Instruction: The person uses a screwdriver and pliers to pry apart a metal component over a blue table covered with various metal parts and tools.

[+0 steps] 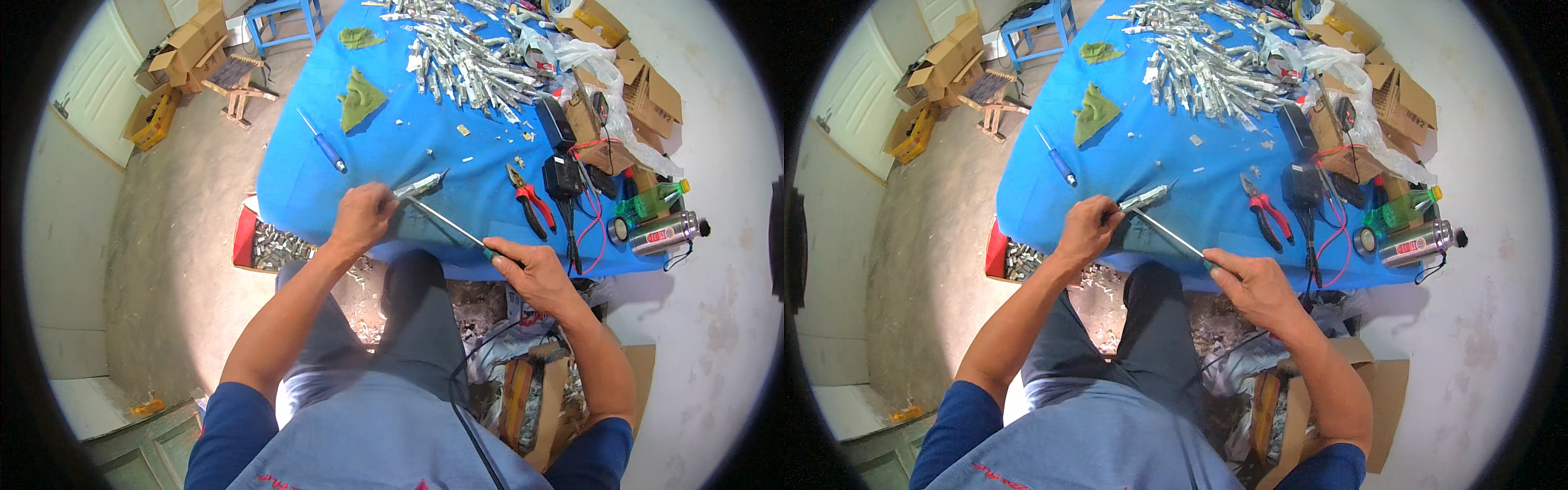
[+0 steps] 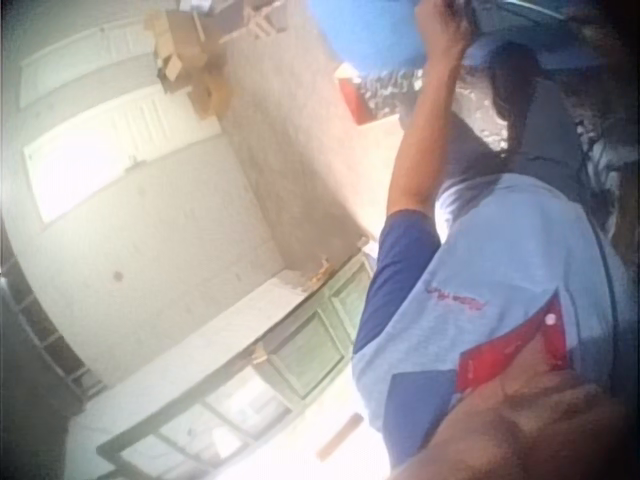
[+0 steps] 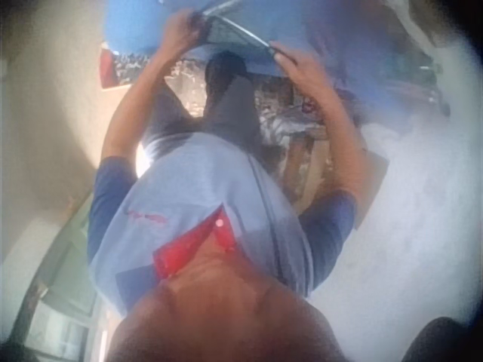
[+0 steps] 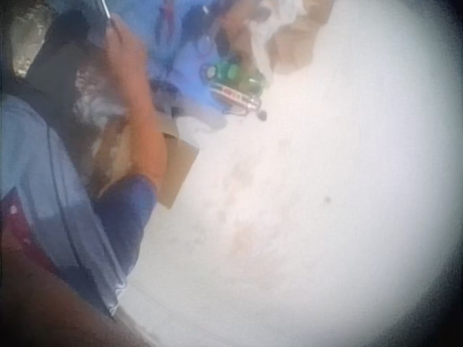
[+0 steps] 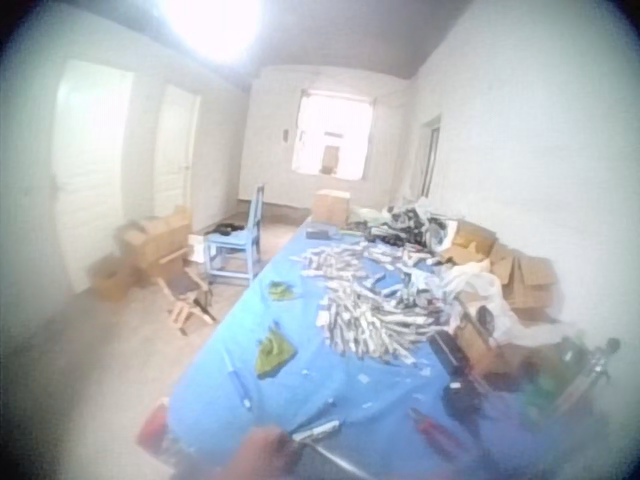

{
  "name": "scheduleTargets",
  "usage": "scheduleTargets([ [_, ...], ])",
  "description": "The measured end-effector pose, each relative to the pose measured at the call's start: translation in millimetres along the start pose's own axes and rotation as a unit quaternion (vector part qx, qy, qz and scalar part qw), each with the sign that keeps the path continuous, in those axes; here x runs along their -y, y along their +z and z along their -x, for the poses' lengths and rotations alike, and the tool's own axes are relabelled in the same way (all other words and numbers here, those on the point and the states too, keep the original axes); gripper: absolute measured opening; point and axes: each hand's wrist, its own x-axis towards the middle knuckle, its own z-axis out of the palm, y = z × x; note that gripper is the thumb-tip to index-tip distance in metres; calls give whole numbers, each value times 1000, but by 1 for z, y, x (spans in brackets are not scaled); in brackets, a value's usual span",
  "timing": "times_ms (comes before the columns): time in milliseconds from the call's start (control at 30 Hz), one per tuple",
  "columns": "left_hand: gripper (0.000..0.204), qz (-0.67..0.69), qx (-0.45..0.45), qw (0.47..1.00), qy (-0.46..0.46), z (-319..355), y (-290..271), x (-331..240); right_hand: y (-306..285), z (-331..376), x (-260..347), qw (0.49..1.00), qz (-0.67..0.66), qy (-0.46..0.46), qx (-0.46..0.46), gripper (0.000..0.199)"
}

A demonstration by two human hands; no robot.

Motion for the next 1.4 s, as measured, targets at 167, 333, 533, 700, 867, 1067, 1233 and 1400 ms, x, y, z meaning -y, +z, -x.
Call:
scheduleTargets([
  [167, 12, 11, 18, 1000, -4, 0, 2, -1, -5, -5, 4, 999, 28, -14, -6, 31],
  [333, 12, 2, 16, 1000, 0, 2, 2, 0, -7, -6, 9, 999, 30, 12, 10, 30],
  [533, 12, 0, 22, 1000, 3, 2, 1, 1, -23, -21, 11, 998, 29, 11, 55, 31],
  [700, 13, -4, 35, 999, -13, 1, 1, 0, -34, -33, 19, 993, 24, 48, 110, 33],
  [867, 13, -18, 22, 999, -22, 3, 5, 0, -12, -25, 14, 955, -182, 219, 86, 36],
  [1067, 13, 9, 13, 1000, -13, 0, 4, -1, 23, 1, -16, 888, -377, 259, 43, 42],
  [1233, 15, 9, 33, 999, -28, 1, -2, -4, 13, 13, -10, 960, -206, 189, 27, 45],
  [1400, 21, 45, 86, 992, -80, 1, -7, -8, 4, 26, -8, 987, -67, 74, -127, 50],
])
